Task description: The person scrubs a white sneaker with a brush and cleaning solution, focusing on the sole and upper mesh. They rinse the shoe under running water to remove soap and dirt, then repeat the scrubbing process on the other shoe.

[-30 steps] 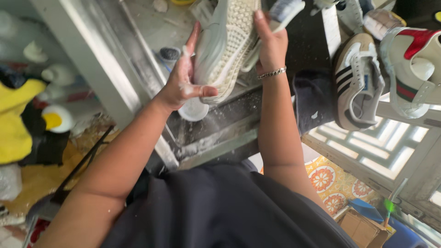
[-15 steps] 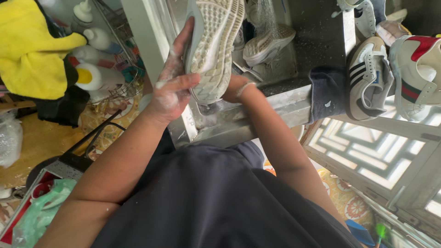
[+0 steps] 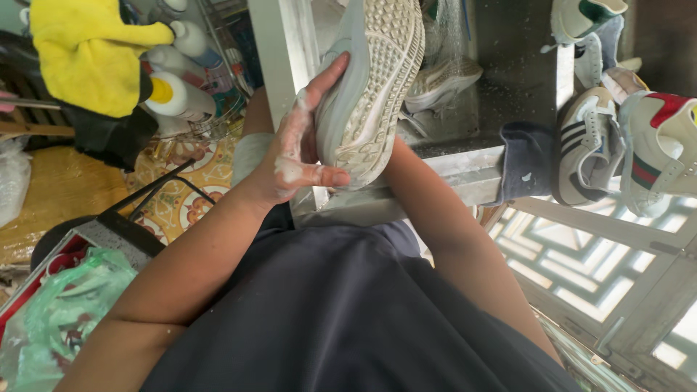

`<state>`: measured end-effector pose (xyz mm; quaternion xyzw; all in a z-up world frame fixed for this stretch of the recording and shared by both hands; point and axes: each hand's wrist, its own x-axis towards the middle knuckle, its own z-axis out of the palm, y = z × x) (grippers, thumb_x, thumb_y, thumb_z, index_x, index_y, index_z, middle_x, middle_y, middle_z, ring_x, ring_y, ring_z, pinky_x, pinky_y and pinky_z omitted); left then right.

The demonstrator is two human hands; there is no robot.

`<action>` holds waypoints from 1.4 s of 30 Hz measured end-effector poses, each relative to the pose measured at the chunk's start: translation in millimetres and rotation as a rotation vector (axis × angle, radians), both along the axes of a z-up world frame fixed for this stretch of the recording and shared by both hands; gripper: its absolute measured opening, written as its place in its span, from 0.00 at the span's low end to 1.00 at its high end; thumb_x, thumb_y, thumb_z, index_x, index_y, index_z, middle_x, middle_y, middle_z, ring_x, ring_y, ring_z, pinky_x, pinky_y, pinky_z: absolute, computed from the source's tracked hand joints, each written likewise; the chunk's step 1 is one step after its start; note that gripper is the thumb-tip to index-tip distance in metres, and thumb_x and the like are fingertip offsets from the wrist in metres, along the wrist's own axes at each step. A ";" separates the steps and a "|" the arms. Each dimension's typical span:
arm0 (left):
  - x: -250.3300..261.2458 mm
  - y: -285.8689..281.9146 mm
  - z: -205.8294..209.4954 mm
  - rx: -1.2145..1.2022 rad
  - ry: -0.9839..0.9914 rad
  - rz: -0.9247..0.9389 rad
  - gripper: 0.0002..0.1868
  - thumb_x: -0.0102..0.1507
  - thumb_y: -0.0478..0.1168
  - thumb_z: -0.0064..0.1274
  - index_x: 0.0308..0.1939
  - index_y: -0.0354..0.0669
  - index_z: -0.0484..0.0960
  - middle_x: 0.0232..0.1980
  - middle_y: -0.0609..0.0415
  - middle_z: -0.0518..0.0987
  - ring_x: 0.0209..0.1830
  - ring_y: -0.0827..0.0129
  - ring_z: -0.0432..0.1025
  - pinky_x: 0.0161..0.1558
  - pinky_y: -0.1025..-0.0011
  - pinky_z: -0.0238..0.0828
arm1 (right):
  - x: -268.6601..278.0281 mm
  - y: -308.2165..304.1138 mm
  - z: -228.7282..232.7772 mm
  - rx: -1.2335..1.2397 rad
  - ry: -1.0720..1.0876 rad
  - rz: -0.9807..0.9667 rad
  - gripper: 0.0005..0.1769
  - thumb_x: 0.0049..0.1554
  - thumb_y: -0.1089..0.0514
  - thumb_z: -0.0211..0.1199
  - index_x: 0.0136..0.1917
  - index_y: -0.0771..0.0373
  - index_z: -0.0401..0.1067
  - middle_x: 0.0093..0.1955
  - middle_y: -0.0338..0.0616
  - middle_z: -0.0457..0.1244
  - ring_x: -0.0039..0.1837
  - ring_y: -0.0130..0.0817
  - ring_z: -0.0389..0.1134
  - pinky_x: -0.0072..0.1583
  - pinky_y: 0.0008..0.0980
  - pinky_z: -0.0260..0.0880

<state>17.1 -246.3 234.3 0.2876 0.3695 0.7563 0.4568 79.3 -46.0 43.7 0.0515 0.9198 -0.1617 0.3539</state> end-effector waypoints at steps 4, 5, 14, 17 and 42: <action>-1.3 -7.6 -2.8 -0.022 0.261 0.079 0.67 0.51 0.41 0.78 0.84 0.41 0.47 0.85 0.49 0.53 0.84 0.65 0.49 0.85 0.67 0.41 | 63.5 47.9 55.2 -0.033 0.365 -0.184 0.35 0.59 0.59 0.63 0.78 0.66 0.62 0.69 0.61 0.63 0.66 0.54 0.66 0.66 0.41 0.65; -0.7 -7.9 -4.5 -0.031 0.324 0.097 0.67 0.51 0.42 0.78 0.84 0.40 0.48 0.85 0.50 0.54 0.83 0.66 0.49 0.84 0.68 0.41 | 85.4 56.5 74.9 -0.065 0.479 -0.247 0.35 0.59 0.60 0.64 0.78 0.66 0.62 0.69 0.61 0.63 0.66 0.54 0.66 0.66 0.40 0.65; 29.0 42.8 -49.7 -0.434 -0.336 0.116 0.30 0.67 0.55 0.52 0.59 0.30 0.81 0.56 0.49 0.83 0.54 0.71 0.77 0.59 0.74 0.71 | 164.2 -4.3 151.3 -0.301 0.979 -0.588 0.29 0.58 0.60 0.73 0.70 0.66 0.69 0.57 0.53 0.67 0.51 0.42 0.69 0.52 0.33 0.69; 49.6 53.6 -73.2 -0.572 -0.228 0.188 0.22 0.70 0.49 0.53 0.52 0.30 0.84 0.51 0.51 0.85 0.51 0.74 0.77 0.55 0.75 0.73 | 159.4 -21.4 151.1 -0.283 0.868 -0.607 0.28 0.57 0.59 0.77 0.68 0.64 0.73 0.48 0.50 0.65 0.41 0.40 0.66 0.44 0.34 0.66; 64.7 48.5 -93.3 -0.660 -0.233 0.216 0.15 0.67 0.42 0.56 0.47 0.30 0.86 0.46 0.51 0.87 0.43 0.76 0.78 0.47 0.76 0.78 | 154.2 -31.9 144.5 -0.284 0.900 -0.352 0.27 0.54 0.55 0.78 0.63 0.62 0.74 0.43 0.46 0.63 0.39 0.46 0.66 0.41 0.41 0.64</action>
